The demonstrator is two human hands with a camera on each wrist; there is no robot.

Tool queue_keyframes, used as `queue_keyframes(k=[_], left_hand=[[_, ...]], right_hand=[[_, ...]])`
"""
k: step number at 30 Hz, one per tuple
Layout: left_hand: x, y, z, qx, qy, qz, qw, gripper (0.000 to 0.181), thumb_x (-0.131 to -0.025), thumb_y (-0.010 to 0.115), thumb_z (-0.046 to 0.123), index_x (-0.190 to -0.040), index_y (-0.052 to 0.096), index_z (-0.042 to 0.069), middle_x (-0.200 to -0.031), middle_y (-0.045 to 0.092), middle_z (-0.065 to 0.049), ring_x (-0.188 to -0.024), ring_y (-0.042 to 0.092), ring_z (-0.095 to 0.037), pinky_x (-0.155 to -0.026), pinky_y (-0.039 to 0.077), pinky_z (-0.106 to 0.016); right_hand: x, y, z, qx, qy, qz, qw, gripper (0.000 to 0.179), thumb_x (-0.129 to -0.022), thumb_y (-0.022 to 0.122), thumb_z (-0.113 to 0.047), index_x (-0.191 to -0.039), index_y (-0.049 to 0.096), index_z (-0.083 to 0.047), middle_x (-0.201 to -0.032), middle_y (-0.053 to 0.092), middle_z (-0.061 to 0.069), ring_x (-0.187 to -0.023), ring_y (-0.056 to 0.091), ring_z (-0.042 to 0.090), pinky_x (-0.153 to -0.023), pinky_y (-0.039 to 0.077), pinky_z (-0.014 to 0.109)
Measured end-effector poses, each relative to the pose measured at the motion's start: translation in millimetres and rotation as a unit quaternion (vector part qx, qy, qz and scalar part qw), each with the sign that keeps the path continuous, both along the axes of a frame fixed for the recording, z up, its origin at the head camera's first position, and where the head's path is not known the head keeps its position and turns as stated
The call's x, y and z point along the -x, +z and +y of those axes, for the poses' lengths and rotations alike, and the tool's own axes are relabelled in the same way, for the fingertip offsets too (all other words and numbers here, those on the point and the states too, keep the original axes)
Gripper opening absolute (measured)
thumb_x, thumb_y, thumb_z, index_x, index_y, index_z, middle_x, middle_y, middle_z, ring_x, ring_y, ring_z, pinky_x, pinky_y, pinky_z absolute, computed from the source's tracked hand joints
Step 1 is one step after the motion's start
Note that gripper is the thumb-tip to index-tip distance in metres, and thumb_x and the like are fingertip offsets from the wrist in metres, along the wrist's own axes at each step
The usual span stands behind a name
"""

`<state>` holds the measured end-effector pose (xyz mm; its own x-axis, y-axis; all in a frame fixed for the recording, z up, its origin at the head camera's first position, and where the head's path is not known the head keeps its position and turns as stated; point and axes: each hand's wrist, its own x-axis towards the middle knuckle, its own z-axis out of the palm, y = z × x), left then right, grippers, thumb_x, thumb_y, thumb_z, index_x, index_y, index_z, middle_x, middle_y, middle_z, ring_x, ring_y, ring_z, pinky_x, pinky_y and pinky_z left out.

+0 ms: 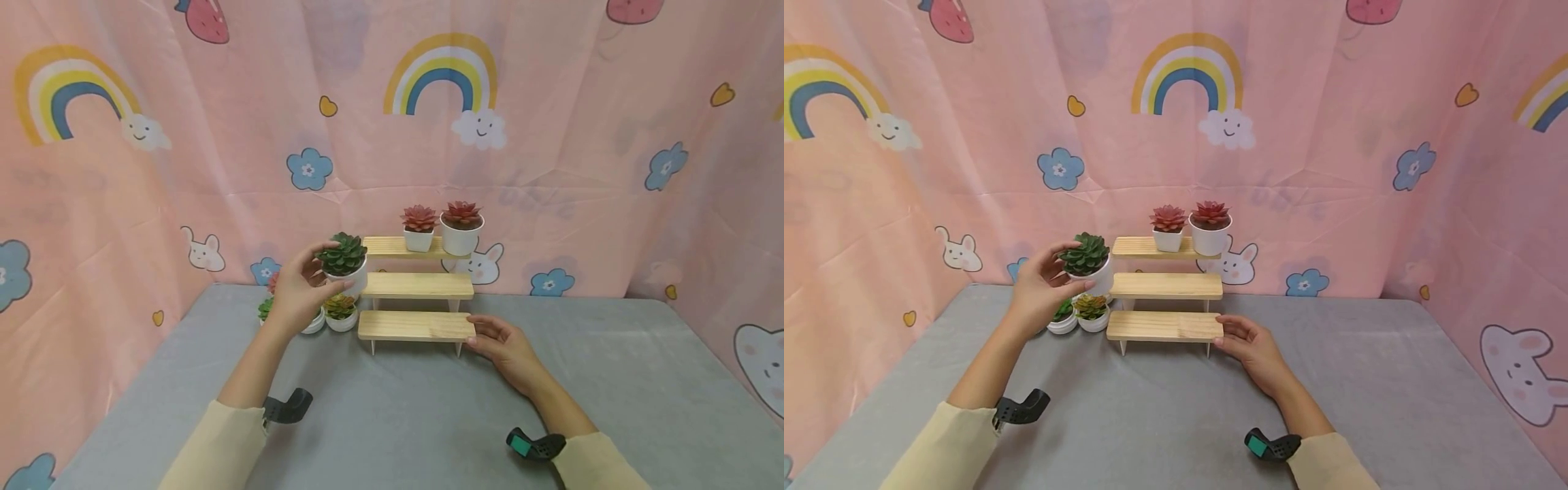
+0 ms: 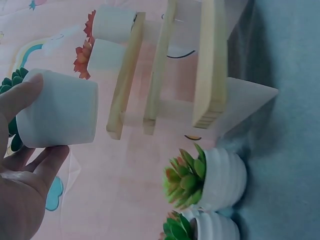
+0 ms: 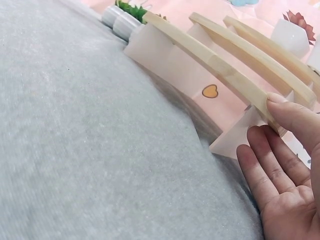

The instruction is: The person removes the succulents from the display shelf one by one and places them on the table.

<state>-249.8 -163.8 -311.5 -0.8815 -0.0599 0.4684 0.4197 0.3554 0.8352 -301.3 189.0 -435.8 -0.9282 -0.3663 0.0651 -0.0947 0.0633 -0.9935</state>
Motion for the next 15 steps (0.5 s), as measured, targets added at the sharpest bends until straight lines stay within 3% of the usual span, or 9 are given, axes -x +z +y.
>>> queue_keyframes(k=[8,15], left_hand=[[-27.1,-19.2,-11.8,0.006,0.020,-0.034,0.9992,0.057,-0.075,0.082,0.014,-0.125,0.057,0.025,-0.132,0.054,0.000,-0.120,0.057,-0.020,-0.102,0.047,-0.035],[-37.6,-44.2,-22.6,0.006,0.034,-0.066,0.9972,0.058,-0.075,0.082,0.015,-0.126,0.056,0.022,-0.137,0.050,-0.002,-0.123,0.055,-0.024,-0.101,0.048,-0.036]], right_hand=[[-0.6,0.6,0,0.003,-0.002,0.000,1.0000,0.058,-0.086,0.071,-0.017,-0.134,0.045,0.003,-0.135,0.050,0.020,-0.107,0.061,0.006,-0.088,0.054,0.021],[-0.6,0.4,0,0.005,0.000,0.001,1.0000,0.058,-0.086,0.071,-0.016,-0.134,0.045,0.003,-0.134,0.050,0.021,-0.107,0.061,0.006,-0.088,0.054,0.021]])
